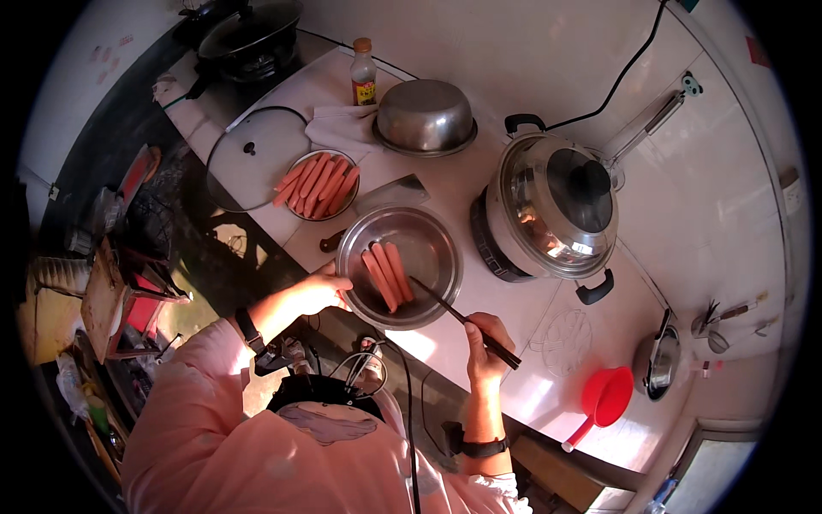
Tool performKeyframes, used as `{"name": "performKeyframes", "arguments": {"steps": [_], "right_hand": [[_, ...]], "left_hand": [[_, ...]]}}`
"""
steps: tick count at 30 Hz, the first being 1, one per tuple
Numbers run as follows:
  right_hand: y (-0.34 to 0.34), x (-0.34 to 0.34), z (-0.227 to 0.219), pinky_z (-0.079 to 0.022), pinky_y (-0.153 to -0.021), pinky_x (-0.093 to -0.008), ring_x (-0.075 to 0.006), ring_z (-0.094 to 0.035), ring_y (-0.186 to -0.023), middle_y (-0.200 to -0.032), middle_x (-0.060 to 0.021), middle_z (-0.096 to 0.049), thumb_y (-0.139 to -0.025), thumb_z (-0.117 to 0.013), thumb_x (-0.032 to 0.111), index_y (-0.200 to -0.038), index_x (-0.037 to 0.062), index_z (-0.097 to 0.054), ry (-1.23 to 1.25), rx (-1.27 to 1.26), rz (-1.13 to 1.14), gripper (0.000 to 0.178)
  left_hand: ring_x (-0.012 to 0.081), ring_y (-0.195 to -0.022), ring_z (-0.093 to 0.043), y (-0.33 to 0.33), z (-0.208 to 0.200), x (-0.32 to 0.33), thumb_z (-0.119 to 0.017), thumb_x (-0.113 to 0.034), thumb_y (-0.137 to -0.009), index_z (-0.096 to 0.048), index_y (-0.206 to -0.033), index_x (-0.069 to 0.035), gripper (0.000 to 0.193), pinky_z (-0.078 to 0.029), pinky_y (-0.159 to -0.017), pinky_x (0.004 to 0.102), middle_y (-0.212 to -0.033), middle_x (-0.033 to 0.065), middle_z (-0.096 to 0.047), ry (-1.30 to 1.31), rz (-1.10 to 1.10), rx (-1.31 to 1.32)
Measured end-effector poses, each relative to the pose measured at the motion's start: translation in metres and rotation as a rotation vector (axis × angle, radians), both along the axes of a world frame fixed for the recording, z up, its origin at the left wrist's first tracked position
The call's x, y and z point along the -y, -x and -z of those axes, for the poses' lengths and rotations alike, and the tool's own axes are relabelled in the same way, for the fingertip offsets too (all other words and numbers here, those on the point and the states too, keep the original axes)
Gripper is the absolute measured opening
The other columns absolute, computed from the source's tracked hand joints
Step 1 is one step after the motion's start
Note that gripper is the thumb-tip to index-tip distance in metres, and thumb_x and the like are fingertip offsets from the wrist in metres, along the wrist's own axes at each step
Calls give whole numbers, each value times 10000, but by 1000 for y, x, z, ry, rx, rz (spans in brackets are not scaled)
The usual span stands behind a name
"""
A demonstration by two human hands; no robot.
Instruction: The person pours oil from a plastic container into a wok, wipes the container with a cloth, and uses chopsticks to place sausages from a plate into the wok.
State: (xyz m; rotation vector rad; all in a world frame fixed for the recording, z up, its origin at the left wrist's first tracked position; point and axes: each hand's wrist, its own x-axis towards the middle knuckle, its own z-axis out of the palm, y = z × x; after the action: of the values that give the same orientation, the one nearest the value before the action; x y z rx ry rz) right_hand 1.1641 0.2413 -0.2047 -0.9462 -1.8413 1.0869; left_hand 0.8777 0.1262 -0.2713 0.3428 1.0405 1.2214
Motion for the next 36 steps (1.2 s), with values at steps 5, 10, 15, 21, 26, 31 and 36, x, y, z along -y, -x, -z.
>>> {"name": "performKeyframes", "arguments": {"steps": [5, 10, 15, 21, 26, 31, 36], "right_hand": [[57, 31, -26, -453, -654, -268, -167, -547, -698, -846, -115, -590, -842, -630, 182, -850, -38, -596, -134, -146, -57, 223], [145, 93, -52, -472, -651, -292, -195, -547, -716, -881, -153, -568, -857, -608, 209, -858, -31, -566, -45, -392, -181, 244], [238, 145, -54, -489, -649, -299, -197, -565, -719, -897, -147, -567, -878, -585, 233, -874, -33, -547, 194, -463, -220, 268], [335, 193, -54, -467, -684, -268, -156, -557, -719, -861, -97, -587, -860, -610, 176, -865, -18, -585, 239, -371, -288, 195], [399, 208, -47, -480, -661, -273, -166, -563, -726, -875, -106, -582, -858, -610, 184, -857, -15, -574, 122, -293, -399, 203], [473, 201, -24, -477, -656, -252, -153, -558, -734, -892, -102, -579, -861, -599, 137, -867, -16, -589, 244, -395, -428, 153], [552, 197, -13, -444, -680, -242, -139, -549, -744, -863, -90, -591, -842, -609, 75, -841, -23, -597, 321, -376, -505, 99]], "left_hand": [[196, -802, -629, 56, -34, 43, -478, -44, -813, -394, -1266, -114, 467, -535, -664, 360, -988, 80, -603, 132, -114, -135], [175, -826, -633, 135, -22, 144, -481, -59, -803, -445, -1205, -108, 407, -545, -684, 322, -990, 58, -608, -5, -231, 147], [190, -848, -628, 204, -28, 241, -473, -68, -792, -406, -1252, -117, 468, -539, -713, 339, -1036, 76, -589, 17, -426, 26], [236, -842, -636, 281, -43, 311, -447, -50, -777, -332, -1292, -104, 531, -537, -698, 353, -1050, 120, -574, 98, -565, -144], [224, -841, -638, 338, -35, 332, -448, -47, -770, -357, -1278, -111, 520, -542, -689, 351, -1039, 105, -580, 143, -586, -135], [228, -842, -644, 400, -33, 340, -458, -44, -752, -366, -1279, -117, 540, -566, -689, 370, -1021, 87, -583, 157, -630, -129], [246, -847, -641, 465, -57, 339, -462, -32, -755, -357, -1279, -100, 539, -566, -693, 392, -1050, 106, -568, 201, -680, -163]]}}
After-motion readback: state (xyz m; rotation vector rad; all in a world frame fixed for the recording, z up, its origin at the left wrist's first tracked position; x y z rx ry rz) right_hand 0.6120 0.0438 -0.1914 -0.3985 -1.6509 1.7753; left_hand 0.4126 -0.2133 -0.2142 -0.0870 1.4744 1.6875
